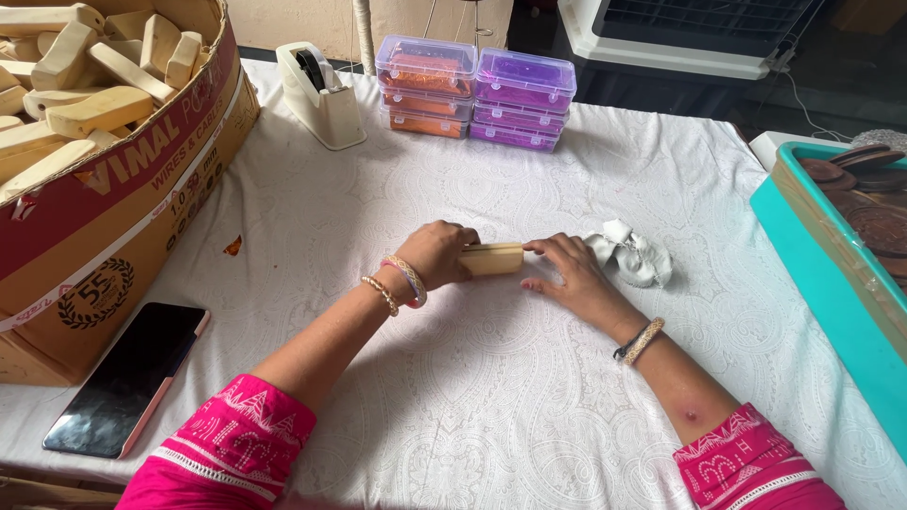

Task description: The recorder cleans wooden blocks, wraps them in foil, and places them into small plastic display cases.

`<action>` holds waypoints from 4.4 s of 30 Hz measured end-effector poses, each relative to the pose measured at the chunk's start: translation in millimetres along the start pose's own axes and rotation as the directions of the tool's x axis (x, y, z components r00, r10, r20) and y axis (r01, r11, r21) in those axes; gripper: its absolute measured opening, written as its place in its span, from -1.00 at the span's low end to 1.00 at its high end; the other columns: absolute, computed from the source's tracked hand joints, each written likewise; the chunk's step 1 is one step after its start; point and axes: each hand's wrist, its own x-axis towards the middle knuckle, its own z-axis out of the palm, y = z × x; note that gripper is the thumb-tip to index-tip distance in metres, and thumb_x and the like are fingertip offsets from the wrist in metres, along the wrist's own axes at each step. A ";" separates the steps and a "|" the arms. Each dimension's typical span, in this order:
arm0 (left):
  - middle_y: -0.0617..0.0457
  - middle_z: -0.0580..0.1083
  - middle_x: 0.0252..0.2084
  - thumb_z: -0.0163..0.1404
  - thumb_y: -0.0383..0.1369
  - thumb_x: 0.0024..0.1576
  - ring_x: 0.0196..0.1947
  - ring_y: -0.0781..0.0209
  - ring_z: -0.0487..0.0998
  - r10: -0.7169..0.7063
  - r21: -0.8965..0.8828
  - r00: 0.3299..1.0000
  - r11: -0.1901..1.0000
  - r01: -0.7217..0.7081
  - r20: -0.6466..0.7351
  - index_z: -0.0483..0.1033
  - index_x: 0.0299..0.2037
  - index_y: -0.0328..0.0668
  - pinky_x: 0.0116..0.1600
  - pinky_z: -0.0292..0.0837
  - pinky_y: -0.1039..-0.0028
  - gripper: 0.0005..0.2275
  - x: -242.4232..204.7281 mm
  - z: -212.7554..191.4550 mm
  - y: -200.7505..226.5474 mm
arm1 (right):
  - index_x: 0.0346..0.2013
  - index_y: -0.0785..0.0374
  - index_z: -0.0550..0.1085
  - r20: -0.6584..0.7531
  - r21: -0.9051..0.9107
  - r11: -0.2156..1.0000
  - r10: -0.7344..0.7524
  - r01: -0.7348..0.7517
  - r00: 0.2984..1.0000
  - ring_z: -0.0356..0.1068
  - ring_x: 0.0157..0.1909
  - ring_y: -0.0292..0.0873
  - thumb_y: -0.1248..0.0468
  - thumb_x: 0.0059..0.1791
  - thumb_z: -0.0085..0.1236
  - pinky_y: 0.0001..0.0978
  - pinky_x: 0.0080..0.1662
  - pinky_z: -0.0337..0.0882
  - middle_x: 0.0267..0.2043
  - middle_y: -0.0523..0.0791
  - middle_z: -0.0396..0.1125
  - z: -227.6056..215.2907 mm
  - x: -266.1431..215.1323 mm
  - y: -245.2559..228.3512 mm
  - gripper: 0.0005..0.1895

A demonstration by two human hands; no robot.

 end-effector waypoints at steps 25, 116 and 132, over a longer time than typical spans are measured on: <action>-0.06 0.48 0.02 0.26 0.18 -0.15 0.09 -0.10 0.42 -0.301 0.137 0.942 0.937 0.320 -0.148 0.50 0.12 -0.03 0.04 0.52 0.11 -0.31 -11.4 -17.8 -60.7 | 0.13 0.06 0.46 -0.313 -0.383 0.861 0.220 -0.334 0.924 0.32 0.07 0.01 0.39 0.10 -0.04 -0.06 0.07 0.40 0.00 -0.07 0.29 -35.3 -23.5 90.6 -0.68; -0.14 0.50 -0.08 -0.10 -0.34 0.11 -0.07 0.14 0.57 -0.208 -0.979 0.977 0.188 0.084 0.043 0.19 0.42 -0.02 -0.05 0.55 0.29 -0.42 -4.9 37.0 2.8 | -0.29 0.22 0.49 -0.741 -0.169 0.986 -0.133 0.009 0.659 0.41 -0.12 -0.03 0.08 0.21 -0.07 -0.21 -0.05 0.37 -0.24 -0.08 0.40 -103.1 -34.5 -25.4 -0.66; -0.26 0.59 -0.12 -0.12 -0.31 0.22 -0.04 0.00 0.57 -0.073 -0.939 0.992 0.321 0.124 0.106 0.39 0.35 -0.07 0.13 0.45 0.39 -0.55 -6.6 29.9 15.6 | 0.02 0.12 0.47 -0.455 -0.034 0.962 0.226 -0.271 0.861 0.28 -0.02 0.10 0.33 -0.06 0.27 -0.10 -0.04 0.43 -0.01 0.12 0.25 -48.0 -12.4 -29.5 -0.64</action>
